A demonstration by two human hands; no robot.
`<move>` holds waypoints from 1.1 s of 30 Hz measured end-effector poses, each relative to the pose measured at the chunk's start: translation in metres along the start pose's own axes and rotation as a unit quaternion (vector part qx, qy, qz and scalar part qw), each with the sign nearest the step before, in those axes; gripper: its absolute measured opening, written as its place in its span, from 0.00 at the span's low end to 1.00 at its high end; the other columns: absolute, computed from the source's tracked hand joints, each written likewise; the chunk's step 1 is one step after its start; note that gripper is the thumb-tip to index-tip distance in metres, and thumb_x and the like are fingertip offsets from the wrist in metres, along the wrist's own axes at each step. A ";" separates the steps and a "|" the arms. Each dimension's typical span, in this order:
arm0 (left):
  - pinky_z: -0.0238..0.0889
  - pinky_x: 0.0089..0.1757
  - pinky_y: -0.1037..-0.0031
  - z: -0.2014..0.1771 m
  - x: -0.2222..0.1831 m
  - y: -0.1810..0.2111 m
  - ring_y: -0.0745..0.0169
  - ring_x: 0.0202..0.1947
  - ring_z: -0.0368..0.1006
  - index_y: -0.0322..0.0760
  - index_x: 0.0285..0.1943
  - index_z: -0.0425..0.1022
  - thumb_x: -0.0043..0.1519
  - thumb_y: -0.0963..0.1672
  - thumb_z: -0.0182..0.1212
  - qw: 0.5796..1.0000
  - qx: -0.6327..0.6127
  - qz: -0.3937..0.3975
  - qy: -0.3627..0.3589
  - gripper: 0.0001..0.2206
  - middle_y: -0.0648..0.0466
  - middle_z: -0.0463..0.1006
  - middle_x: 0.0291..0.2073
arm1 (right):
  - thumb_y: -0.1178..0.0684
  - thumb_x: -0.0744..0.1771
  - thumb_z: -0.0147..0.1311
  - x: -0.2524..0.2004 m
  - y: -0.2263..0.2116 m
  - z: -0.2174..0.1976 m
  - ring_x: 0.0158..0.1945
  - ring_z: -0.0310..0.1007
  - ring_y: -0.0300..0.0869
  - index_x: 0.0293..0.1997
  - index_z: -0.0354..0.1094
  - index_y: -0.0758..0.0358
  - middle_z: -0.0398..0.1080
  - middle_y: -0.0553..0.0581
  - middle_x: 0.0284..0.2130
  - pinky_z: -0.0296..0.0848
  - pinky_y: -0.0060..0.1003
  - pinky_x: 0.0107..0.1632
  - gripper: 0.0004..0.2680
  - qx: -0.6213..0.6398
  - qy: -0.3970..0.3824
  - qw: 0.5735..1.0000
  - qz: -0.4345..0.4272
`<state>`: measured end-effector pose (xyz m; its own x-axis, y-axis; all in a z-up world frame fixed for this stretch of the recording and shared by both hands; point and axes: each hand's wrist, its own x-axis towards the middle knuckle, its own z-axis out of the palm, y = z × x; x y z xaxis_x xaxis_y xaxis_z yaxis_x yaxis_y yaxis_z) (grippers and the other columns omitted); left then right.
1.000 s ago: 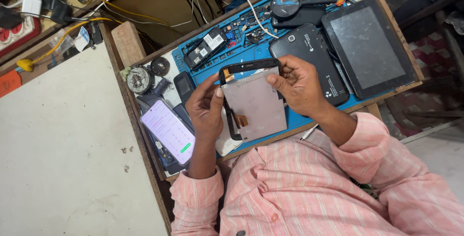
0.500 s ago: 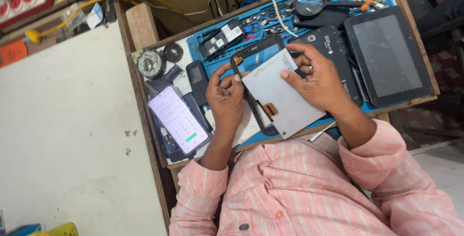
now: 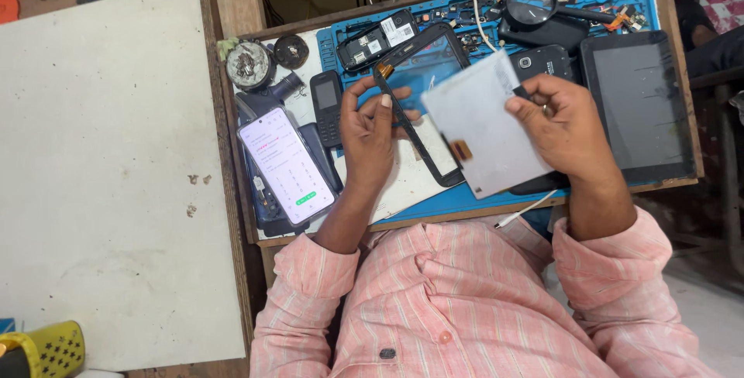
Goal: The person handles several disassembled mobile phones and tablets on a cluttered workbench. They pick up, turn over, and examine various components such as back covers, screens, and internal chassis, then place them back on the table.
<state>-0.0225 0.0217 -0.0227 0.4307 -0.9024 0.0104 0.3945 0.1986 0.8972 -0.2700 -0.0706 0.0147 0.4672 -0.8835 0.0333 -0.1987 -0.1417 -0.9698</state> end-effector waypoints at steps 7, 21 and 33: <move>0.76 0.33 0.77 0.000 -0.005 -0.006 0.61 0.38 0.82 0.31 0.68 0.56 0.73 0.42 0.50 0.998 0.027 -0.011 -0.057 0.16 0.39 0.82 0.48 | 0.57 0.71 0.59 0.003 0.011 0.015 0.32 0.65 0.26 0.47 0.72 0.71 0.73 0.47 0.31 0.63 0.22 0.35 0.06 0.055 0.058 0.997 0.018; 0.65 0.31 0.83 -0.001 -0.007 -0.009 0.75 0.29 0.73 0.31 0.68 0.58 0.74 0.42 0.52 0.994 0.083 0.017 -0.073 0.16 0.49 0.81 0.35 | 0.56 0.71 0.61 -0.001 0.002 0.039 0.36 0.69 0.28 0.56 0.72 0.74 0.76 0.52 0.36 0.67 0.22 0.38 0.11 0.036 0.086 0.994 -0.049; 0.68 0.31 0.83 0.003 -0.007 -0.003 0.76 0.31 0.75 0.32 0.69 0.58 0.73 0.43 0.52 0.993 0.099 0.009 -0.068 0.17 0.48 0.83 0.40 | 0.63 0.71 0.59 -0.003 -0.005 0.048 0.41 0.73 0.30 0.61 0.68 0.76 0.75 0.54 0.41 0.72 0.22 0.42 0.12 0.040 0.090 0.992 -0.075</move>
<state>-0.0290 0.0268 -0.0243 0.3182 -0.9450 0.0753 0.2139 0.1489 0.9654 -0.2295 -0.0456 0.0079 0.3243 -0.9213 0.2148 -0.0656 -0.2484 -0.9664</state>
